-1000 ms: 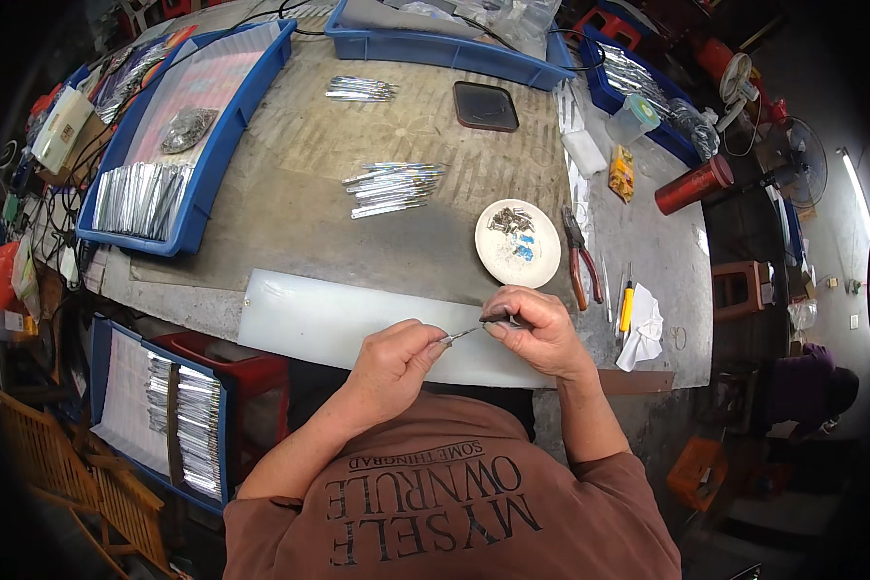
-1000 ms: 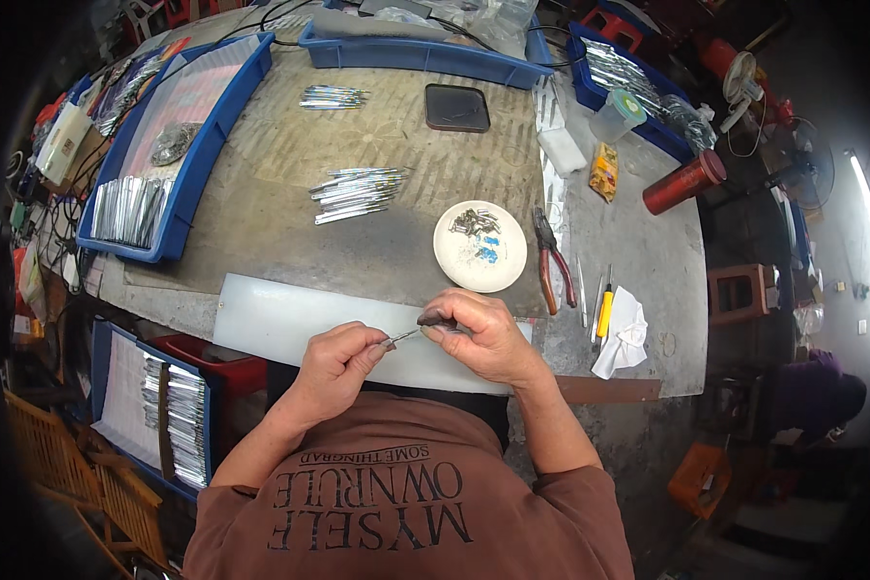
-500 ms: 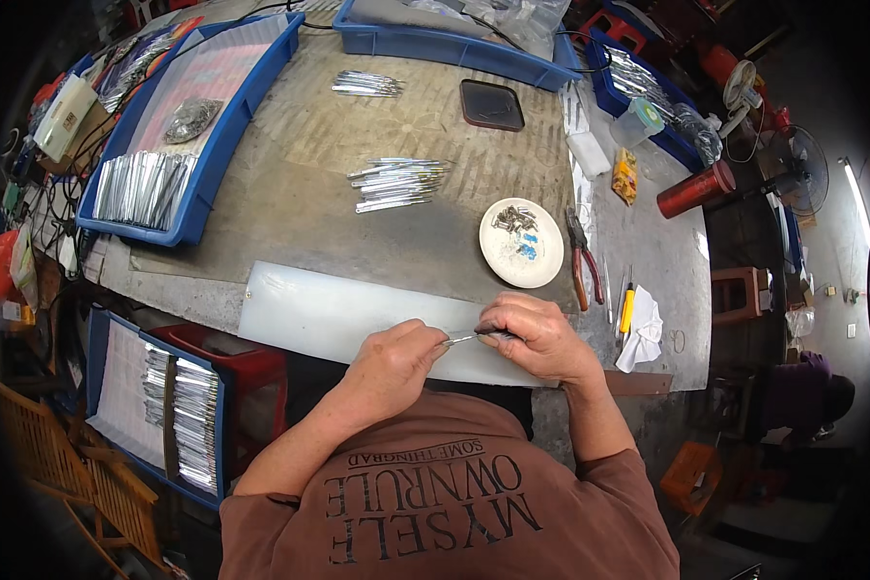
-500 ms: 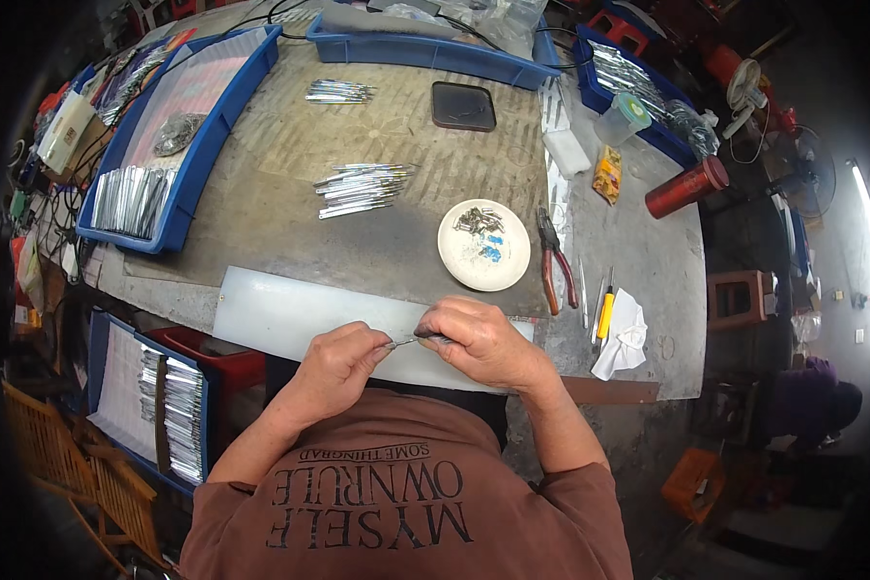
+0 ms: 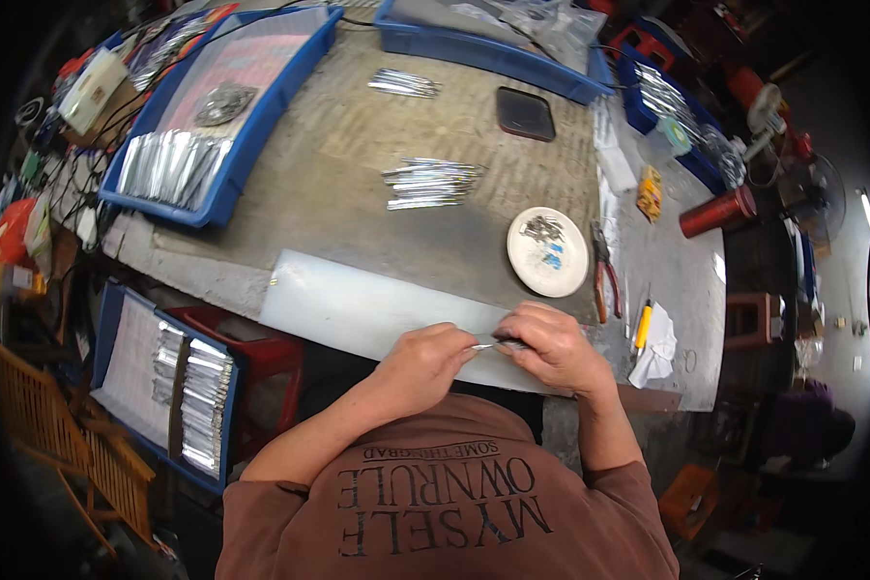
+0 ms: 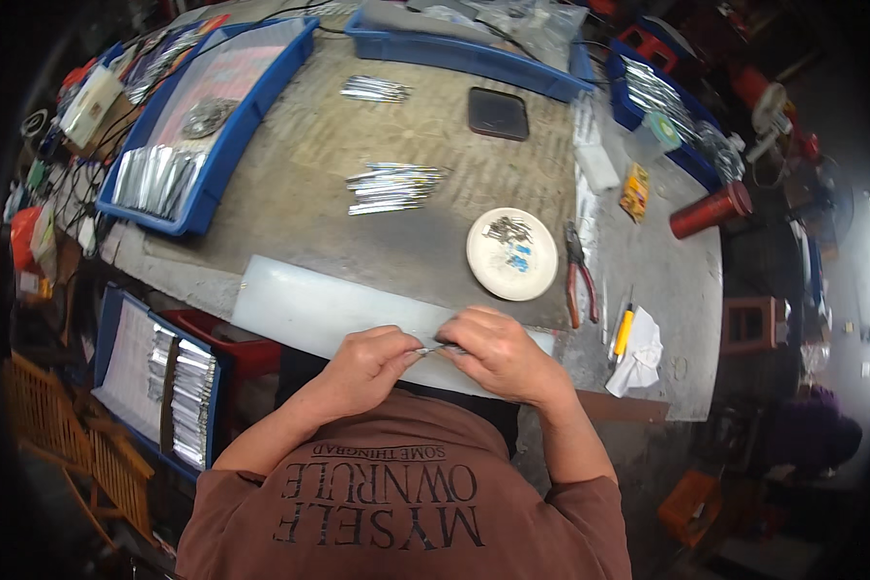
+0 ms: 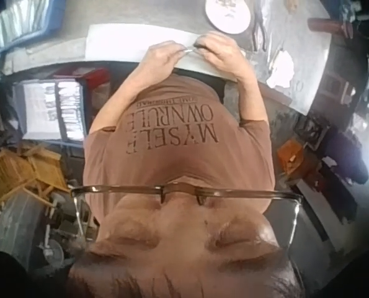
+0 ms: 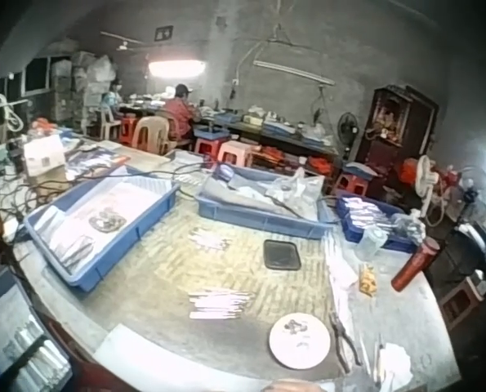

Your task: The person assembles small metal components by hand, fitting them together and placing the assembled pieces into organized plastic trays.

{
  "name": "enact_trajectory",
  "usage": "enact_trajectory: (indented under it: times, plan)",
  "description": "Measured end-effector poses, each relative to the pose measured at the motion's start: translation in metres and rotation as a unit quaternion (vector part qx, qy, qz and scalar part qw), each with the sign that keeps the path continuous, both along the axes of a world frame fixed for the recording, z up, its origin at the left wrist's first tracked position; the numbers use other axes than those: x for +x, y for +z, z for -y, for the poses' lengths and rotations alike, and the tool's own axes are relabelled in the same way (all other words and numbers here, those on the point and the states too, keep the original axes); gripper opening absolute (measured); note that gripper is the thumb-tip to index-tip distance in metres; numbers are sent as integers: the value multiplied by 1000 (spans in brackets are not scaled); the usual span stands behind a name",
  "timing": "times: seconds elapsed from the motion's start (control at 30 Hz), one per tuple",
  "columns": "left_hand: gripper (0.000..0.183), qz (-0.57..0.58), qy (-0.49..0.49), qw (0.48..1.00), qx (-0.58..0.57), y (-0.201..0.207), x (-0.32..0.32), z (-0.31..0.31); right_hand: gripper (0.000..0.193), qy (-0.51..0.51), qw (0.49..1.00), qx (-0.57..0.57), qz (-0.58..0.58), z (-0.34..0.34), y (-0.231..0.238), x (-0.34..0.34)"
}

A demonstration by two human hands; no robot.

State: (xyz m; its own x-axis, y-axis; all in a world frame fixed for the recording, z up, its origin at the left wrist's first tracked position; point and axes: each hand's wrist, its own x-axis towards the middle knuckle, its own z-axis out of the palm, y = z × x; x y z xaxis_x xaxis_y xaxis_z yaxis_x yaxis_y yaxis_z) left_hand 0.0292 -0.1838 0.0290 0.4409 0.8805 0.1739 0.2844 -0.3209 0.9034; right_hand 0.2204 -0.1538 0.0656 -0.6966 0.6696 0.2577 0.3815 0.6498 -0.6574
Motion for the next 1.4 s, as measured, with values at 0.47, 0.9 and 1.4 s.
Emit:
enact_trajectory:
  times: [0.47,0.9,1.4]
  plan:
    - [10,19,26,997,67,-7,1,3,15,-178,967,-181,5,14,-17,-3]
    - [11,-9,22,998,63,-11,2,5,21,-172,975,-140,-9,16,-21,-6]
    - [10,89,35,995,29,-15,-1,3,19,-149,983,-103,-28,14,-21,-14]
